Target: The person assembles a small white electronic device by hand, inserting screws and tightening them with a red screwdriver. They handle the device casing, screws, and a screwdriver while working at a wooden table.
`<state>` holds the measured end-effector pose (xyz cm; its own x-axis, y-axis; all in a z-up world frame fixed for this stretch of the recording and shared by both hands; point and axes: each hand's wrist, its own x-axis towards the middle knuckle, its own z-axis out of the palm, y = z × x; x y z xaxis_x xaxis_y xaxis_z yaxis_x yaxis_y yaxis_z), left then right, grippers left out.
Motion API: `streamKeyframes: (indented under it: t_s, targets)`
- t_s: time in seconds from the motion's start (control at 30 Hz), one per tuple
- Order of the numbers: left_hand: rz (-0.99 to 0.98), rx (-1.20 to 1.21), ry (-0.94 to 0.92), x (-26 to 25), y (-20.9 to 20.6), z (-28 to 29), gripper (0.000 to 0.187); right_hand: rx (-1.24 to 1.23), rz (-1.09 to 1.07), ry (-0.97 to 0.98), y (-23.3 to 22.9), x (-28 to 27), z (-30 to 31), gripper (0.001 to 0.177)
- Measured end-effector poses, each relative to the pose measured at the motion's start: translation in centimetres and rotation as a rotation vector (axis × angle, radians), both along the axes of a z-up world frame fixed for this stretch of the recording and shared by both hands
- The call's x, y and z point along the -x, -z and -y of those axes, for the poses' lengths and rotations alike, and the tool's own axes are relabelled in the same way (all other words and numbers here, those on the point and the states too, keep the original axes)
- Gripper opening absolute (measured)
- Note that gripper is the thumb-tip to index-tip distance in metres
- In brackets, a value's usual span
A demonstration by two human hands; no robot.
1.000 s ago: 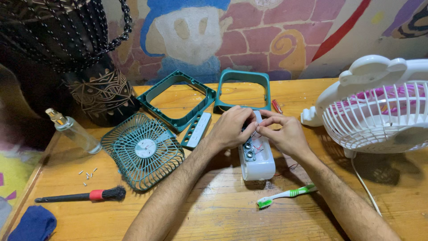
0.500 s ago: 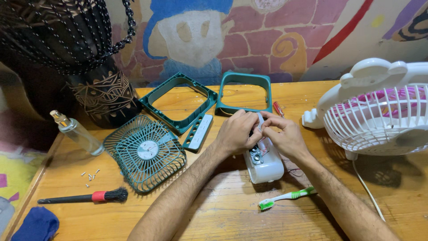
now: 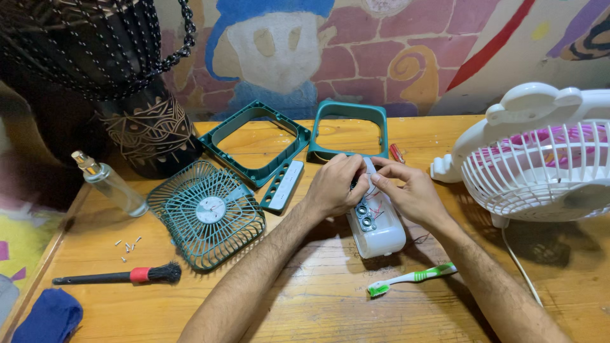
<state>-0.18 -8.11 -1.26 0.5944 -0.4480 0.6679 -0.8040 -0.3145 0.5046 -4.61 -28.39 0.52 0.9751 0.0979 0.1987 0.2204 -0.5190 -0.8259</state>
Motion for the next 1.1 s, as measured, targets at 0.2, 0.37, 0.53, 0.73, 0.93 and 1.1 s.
streamKeyframes:
  t_s: [0.2,0.37,0.53,0.73,0.93,1.1]
  targets:
    - [-0.003,-0.001,-0.013,0.2,-0.2,0.0,0.014,0.067,0.002,-0.001,-1.0,0.4,-0.1,0.02]
    - [0.053,0.026,-0.035,0.2,0.1,0.2,0.014,0.363,0.175,-0.204,-2.4,1.0,0.5,0.019]
    - [0.07,0.043,-0.042,0.2,0.3,0.4,0.014,0.657,0.428,-0.178,-2.8,2.1,-0.8,0.022]
    - [0.073,0.031,-0.051,0.3,0.2,0.3,0.013,0.684,0.367,-0.149,-2.8,2.1,-1.5,0.017]
    - [0.056,0.028,-0.05,0.6,0.0,0.3,0.013,0.404,0.125,-0.08,-2.3,1.0,-0.9,0.016]
    - [0.026,0.0,-0.026,0.5,-0.1,0.1,0.015,0.085,-0.084,-0.093,-2.0,0.6,-0.5,0.011]
